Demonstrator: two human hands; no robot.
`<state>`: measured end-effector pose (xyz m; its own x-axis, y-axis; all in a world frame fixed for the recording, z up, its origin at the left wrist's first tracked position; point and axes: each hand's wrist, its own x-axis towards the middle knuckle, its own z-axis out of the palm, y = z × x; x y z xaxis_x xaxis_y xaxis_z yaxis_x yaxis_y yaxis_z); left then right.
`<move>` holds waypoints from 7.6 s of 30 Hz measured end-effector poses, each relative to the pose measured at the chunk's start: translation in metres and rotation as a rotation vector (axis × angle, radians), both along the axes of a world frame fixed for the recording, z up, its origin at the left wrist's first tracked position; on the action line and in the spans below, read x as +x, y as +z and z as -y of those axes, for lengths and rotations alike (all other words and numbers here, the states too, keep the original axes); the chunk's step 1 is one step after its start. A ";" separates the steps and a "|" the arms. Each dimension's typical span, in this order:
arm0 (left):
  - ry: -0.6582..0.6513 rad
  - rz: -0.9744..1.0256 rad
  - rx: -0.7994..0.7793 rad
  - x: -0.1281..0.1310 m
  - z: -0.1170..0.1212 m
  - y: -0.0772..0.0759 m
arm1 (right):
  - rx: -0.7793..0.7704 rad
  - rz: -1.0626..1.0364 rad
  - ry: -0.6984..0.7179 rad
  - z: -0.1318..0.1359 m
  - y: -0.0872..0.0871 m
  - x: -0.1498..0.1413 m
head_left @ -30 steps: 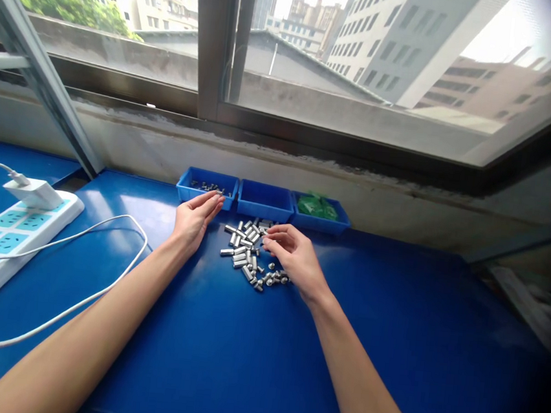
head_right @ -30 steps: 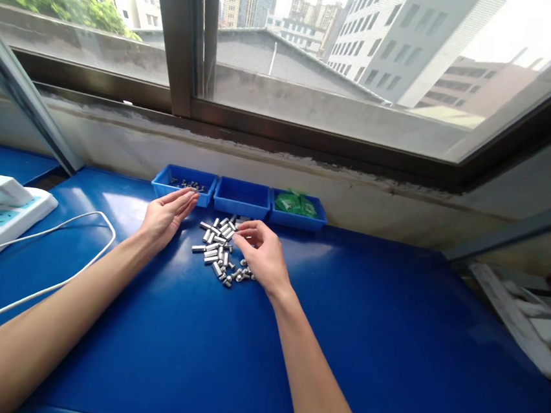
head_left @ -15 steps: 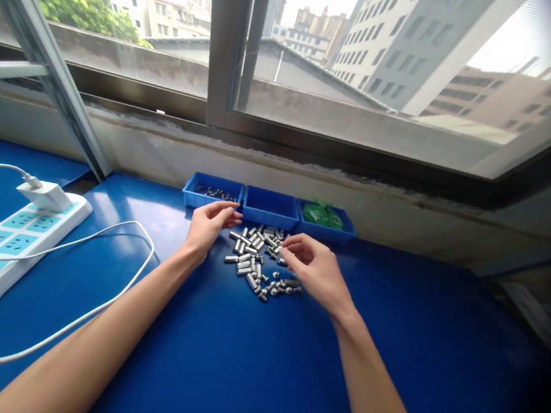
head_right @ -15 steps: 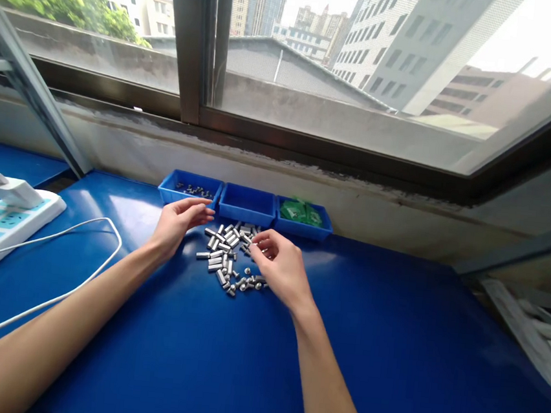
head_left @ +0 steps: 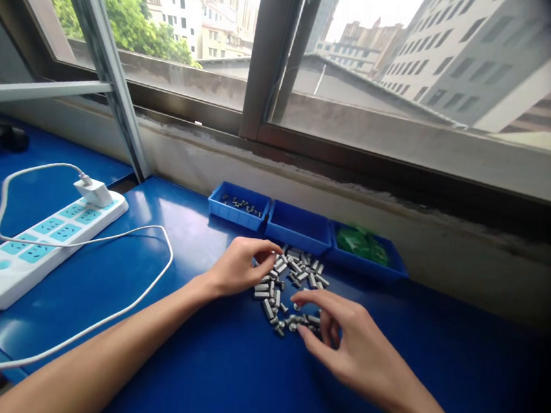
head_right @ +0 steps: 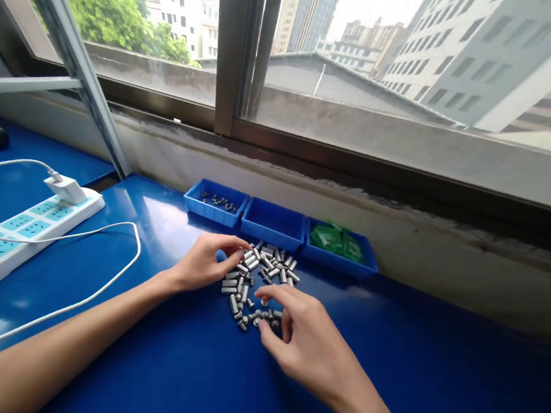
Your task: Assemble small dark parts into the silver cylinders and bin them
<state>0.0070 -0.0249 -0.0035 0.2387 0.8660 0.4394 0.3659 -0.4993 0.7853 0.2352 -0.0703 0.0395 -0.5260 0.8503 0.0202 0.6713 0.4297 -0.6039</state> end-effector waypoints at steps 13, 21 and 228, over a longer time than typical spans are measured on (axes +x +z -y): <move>-0.083 -0.367 0.205 0.005 0.013 0.005 | 0.224 -0.156 0.022 -0.002 -0.032 -0.007; -0.096 -0.267 0.202 0.002 0.025 0.009 | 0.319 -0.142 -0.020 -0.001 -0.034 -0.013; -0.039 0.307 -0.221 0.008 -0.003 0.006 | 0.185 -0.053 -0.184 -0.004 -0.029 -0.014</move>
<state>0.0146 -0.0220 0.0020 0.1594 0.9407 0.2996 0.0810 -0.3149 0.9457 0.2211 -0.0667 0.0109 -0.3572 0.9106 0.2078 0.7177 0.4099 -0.5629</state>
